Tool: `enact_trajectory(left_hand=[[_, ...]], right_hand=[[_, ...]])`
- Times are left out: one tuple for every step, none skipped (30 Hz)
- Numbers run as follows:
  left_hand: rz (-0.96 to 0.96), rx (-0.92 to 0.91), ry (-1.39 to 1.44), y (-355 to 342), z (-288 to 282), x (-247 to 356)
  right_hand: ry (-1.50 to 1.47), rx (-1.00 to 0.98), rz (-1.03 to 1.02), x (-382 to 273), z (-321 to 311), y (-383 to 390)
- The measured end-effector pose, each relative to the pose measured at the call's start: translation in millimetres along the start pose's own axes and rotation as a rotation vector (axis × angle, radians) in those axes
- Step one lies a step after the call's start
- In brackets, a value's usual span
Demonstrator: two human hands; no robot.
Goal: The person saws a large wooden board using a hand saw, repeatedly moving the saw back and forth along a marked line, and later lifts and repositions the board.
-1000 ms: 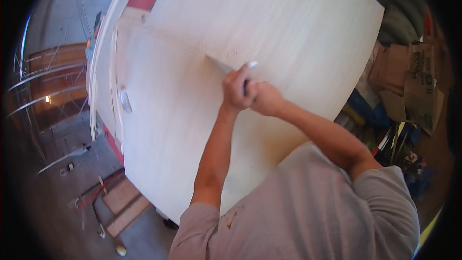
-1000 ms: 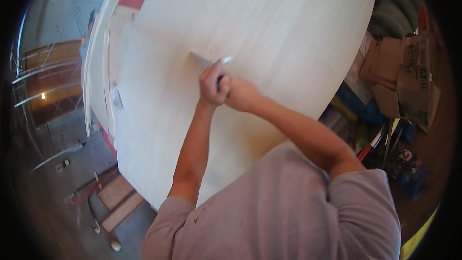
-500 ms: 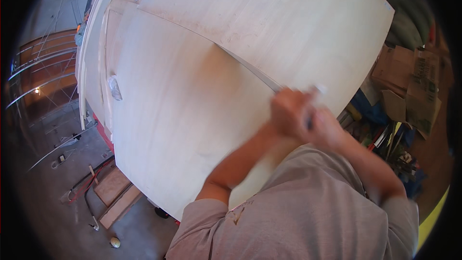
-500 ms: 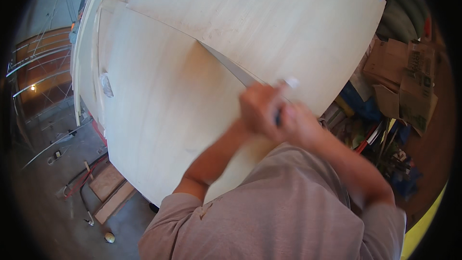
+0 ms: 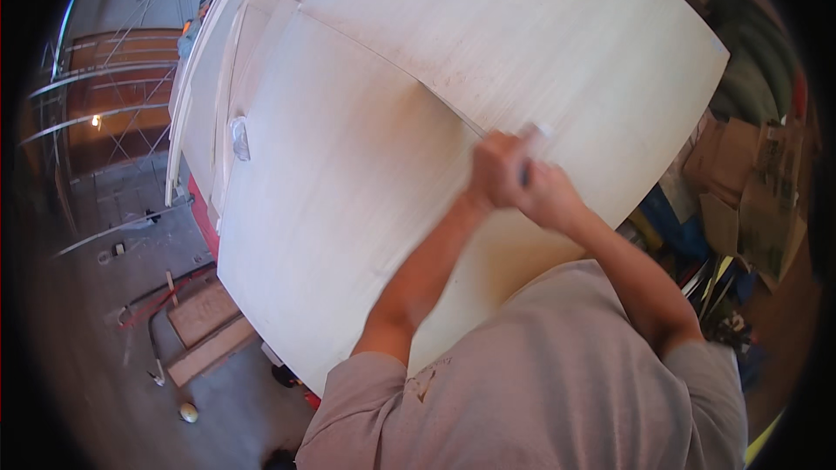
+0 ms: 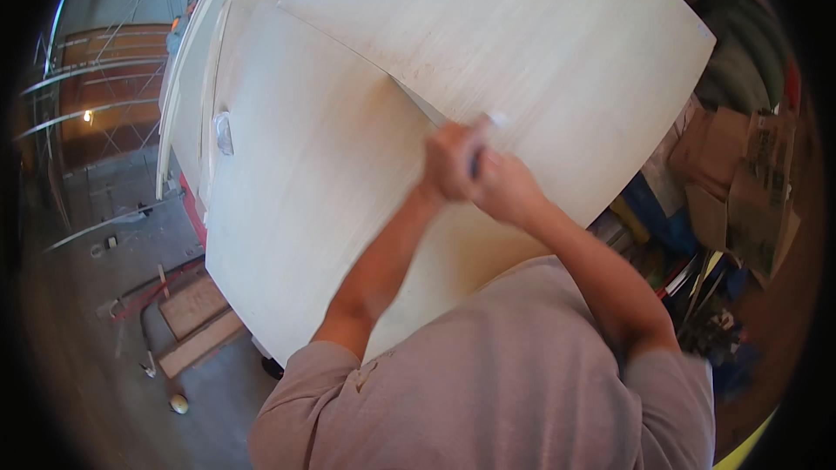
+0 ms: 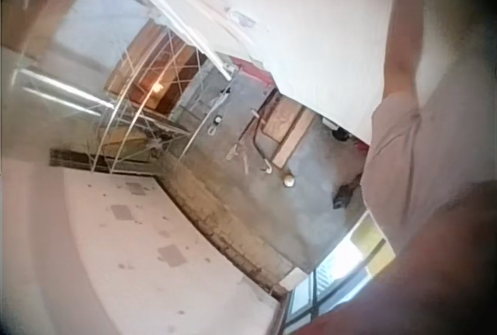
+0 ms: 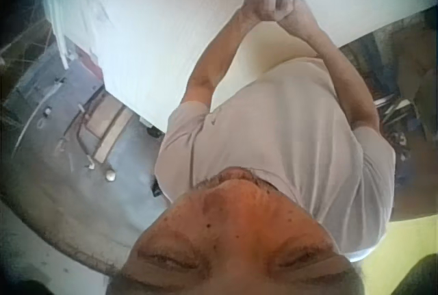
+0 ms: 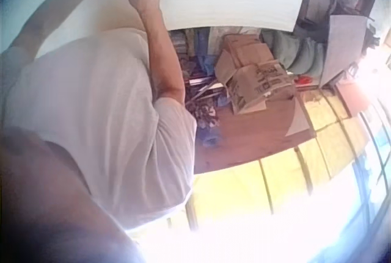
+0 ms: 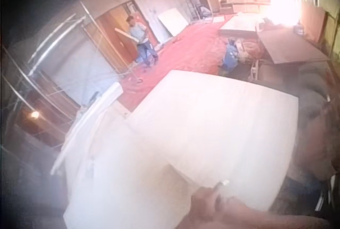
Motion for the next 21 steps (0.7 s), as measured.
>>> enact_trajectory(left_hand=[[0.032,-0.003,-0.009,4.5,21.3,37.6],[0.052,0.007,0.036,3.7,43.7,78.4],[0.073,-0.006,0.056,7.8,62.0,113.2],[0.076,-0.027,0.118,7.7,73.3,146.6],[0.077,-0.051,0.175,8.4,79.9,173.2],[0.074,-0.060,0.183,10.1,84.8,190.1],[0.065,-0.067,0.191,12.5,86.4,201.4],[0.054,-0.074,0.196,14.6,86.2,203.3],[0.048,-0.069,0.201,14.9,83.7,197.3],[0.038,-0.065,0.192,13.7,77.5,184.5],[0.033,-0.061,0.186,9.0,70.9,167.7],[0.094,-0.013,0.133,10.1,62.2,131.3],[0.091,0.058,0.088,9.3,49.4,82.0],[0.108,0.058,-0.009,12.1,39.4,11.4],[0.131,0.014,-0.079,7.7,18.9,-46.6],[0.172,0.019,-0.107,9.5,-11.4,-92.8],[0.093,-0.040,-0.127,-2.8,-32.8,-114.1],[-0.003,-0.031,-0.066,-8.9,-54.9,-130.8],[-0.092,-0.023,-0.006,-12.2,-69.3,-140.3],[-0.099,-0.021,-0.015,-12.3,-70.6,-139.8],[-0.106,-0.011,-0.041,-6.9,-79.5,-142.1]], right_hand=[[-0.008,-0.077,0.042,0.9,-25.2,38.8],[-0.038,-0.058,0.068,18.2,-39.1,82.5],[-0.046,-0.178,0.111,27.4,-52.1,124.7],[-0.145,-0.128,0.093,22.9,-77.6,161.8],[-0.249,-0.079,0.072,14.8,-96.8,188.7],[-0.264,-0.049,0.112,8.7,-106.2,203.8],[-0.279,-0.025,0.152,1.0,-111.8,212.5],[-0.296,-0.002,0.190,-1.5,-113.1,213.5],[-0.333,-0.038,0.188,-1.0,-108.5,209.9],[-0.379,-0.076,0.173,3.5,-99.4,199.0],[-0.266,-0.083,0.074,12.6,-77.8,165.6],[-0.149,-0.083,-0.029,19.4,-56.8,131.2],[-0.033,-0.069,-0.124,26.8,-37.7,98.2],[-0.033,0.129,-0.160,25.6,-10.1,34.8],[0.043,0.036,-0.094,36.9,29.9,-28.4],[0.034,0.095,-0.162,18.8,52.4,-77.2],[0.055,0.148,-0.061,19.2,68.7,-114.8],[0.008,0.092,-0.027,4.3,71.2,-140.8],[-0.039,0.043,0.007,-6.2,70.2,-153.2],[-0.061,0.044,0.000,-9.2,68.4,-153.6],[-0.089,0.044,-0.025,-17.5,74.7,-159.0]])
Point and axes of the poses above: each hand's wrist, its own y-axis away from the middle knuckle, its own z-axis out of the palm, x = y × z, the point moved 6 cm from there along -y, towards the middle knuckle, and after that the axes turned 15 degrees about y, right-handed, at the moved point
